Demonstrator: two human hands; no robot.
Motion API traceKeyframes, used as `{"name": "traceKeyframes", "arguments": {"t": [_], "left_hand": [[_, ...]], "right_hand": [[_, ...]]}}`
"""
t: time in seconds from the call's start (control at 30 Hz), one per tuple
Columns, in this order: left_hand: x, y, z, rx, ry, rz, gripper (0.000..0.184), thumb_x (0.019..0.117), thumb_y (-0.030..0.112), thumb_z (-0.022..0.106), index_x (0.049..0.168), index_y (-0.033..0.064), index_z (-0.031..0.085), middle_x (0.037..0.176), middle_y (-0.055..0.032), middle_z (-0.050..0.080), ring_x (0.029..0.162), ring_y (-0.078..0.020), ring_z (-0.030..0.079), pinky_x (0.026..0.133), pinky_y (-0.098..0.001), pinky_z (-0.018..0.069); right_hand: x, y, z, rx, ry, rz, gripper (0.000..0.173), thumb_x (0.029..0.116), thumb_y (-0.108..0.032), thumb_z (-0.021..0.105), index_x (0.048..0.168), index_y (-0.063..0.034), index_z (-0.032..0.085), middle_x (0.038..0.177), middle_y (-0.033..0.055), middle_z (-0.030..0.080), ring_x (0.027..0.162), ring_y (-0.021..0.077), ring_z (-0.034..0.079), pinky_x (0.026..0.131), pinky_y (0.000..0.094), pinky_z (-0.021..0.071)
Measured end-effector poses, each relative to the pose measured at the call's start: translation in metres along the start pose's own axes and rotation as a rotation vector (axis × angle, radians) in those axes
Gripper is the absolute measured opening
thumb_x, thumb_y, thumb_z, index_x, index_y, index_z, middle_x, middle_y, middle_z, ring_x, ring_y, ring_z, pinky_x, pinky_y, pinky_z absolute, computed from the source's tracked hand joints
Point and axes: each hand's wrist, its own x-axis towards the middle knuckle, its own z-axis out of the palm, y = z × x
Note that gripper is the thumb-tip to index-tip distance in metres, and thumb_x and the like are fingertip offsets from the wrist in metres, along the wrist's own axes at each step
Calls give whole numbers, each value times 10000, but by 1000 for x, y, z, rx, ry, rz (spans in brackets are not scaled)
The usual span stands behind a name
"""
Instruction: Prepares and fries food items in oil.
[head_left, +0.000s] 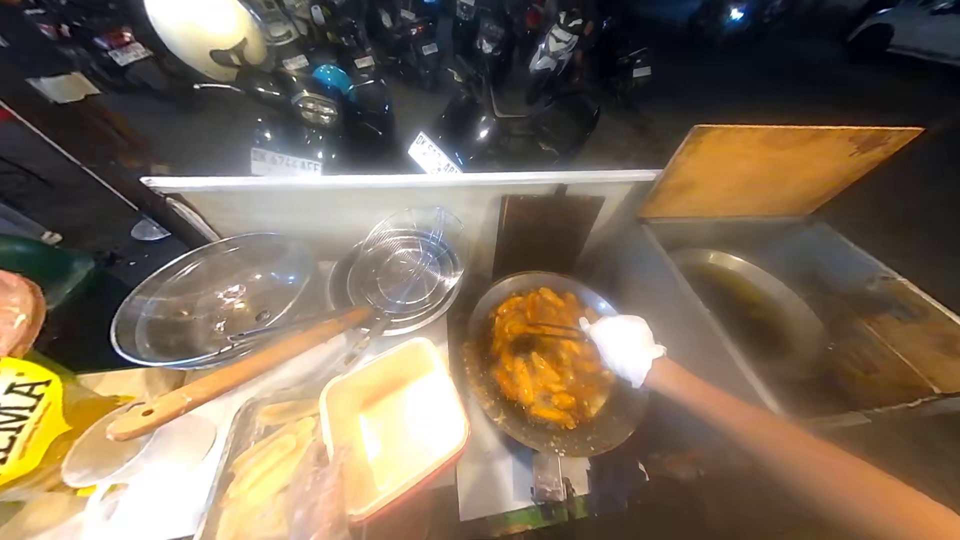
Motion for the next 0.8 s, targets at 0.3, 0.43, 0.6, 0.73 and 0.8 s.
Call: {"name": "traceKeyframes", "arguments": {"t": [0.3, 0.43, 0.6, 0.73, 0.8], "left_hand": [[16, -30, 5, 98, 49, 78, 564, 929, 433, 676, 1295, 5, 645, 1206, -230, 680, 1159, -347, 637, 1015, -566, 479], [6, -4, -3, 68, -11, 22, 497, 936, 361, 678, 1285, 10, 638, 1184, -222, 677, 1134, -330, 632, 992, -556, 482], [-3, 8, -5, -6, -12, 7, 452, 950, 307, 681, 1286, 8, 636, 1170, -217, 680, 1109, -318, 641, 984, -550, 496], [-5, 18, -5, -21, -5, 5, 420, 940, 256, 685, 1251, -22, 639, 1137, -226, 676, 1078, -316, 637, 965, -541, 490], [-3, 16, -6, 1, -16, -4, 450, 941, 276, 690, 1268, -28, 630, 1147, -239, 672, 1089, -334, 634, 969, -552, 485]], "right_hand": [[66, -9, 41, 143, -129, -19, 449, 912, -329, 667, 1315, -133, 647, 1277, 195, 676, 1208, 406, 638, 945, 649, 510], [104, -14, 62, 439, -332, -43, 390, 959, -364, 671, 1297, -172, 690, 1107, 139, 724, 964, 295, 696, 869, 546, 544], [100, -31, 73, 765, -431, -21, 405, 968, -382, 657, 1296, -145, 637, 889, 53, 668, 713, 139, 607, 687, 363, 523], [84, -42, 78, 652, -325, -22, 448, 976, -418, 646, 1356, -182, 617, 1053, 125, 705, 874, 255, 693, 822, 483, 560], [77, -53, 84, 609, -271, -7, 473, 987, -401, 623, 1402, -175, 592, 1233, 172, 684, 1085, 341, 682, 944, 578, 526]]}}
